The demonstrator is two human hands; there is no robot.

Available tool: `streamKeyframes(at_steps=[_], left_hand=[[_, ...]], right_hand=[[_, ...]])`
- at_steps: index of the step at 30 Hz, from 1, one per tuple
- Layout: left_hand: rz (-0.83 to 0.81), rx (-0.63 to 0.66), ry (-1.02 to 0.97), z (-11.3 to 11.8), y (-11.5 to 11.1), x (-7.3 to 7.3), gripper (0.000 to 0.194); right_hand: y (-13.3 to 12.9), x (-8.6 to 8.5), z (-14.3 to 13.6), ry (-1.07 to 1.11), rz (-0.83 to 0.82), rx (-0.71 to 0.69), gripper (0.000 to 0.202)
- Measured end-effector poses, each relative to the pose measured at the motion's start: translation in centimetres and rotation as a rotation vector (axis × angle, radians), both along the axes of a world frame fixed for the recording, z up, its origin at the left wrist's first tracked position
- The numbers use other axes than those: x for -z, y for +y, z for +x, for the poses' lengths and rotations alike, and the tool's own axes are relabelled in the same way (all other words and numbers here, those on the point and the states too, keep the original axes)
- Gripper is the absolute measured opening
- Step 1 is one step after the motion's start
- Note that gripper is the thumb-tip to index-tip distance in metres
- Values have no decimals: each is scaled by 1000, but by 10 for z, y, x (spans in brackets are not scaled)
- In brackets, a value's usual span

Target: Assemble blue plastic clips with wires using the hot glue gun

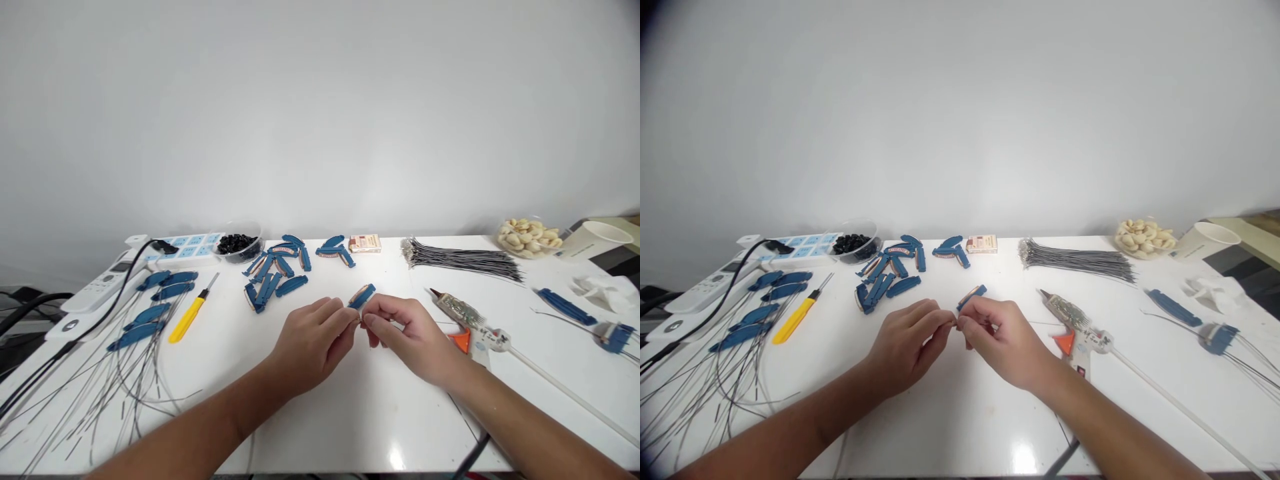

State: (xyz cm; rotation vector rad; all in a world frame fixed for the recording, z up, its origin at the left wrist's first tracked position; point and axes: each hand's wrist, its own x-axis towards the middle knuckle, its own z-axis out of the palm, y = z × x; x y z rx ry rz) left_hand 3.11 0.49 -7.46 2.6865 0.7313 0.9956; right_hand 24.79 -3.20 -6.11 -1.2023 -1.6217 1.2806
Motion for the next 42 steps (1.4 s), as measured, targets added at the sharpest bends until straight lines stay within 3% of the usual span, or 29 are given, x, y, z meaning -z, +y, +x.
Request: streamKeyframes(at_steps=[13,15,22,30,42], left_hand=[[0,45,-18,2,-2,-1,13],[34,38,-12,2,-2,-2,12],[17,102,-39,1,-5,-8,11],[-86,142,-163,1,-9,-10,11],[-188,119,-221,0,-9,-8,14]], right_hand=[[-1,-1,-2,-52,100,36,13],[-1,-2,-3,-78,165,53,14],[0,0,-8,-201,654,94,21],[-6,9,-16,-163,805,117,21],[-10,5,-12,-196,960,150,34]])
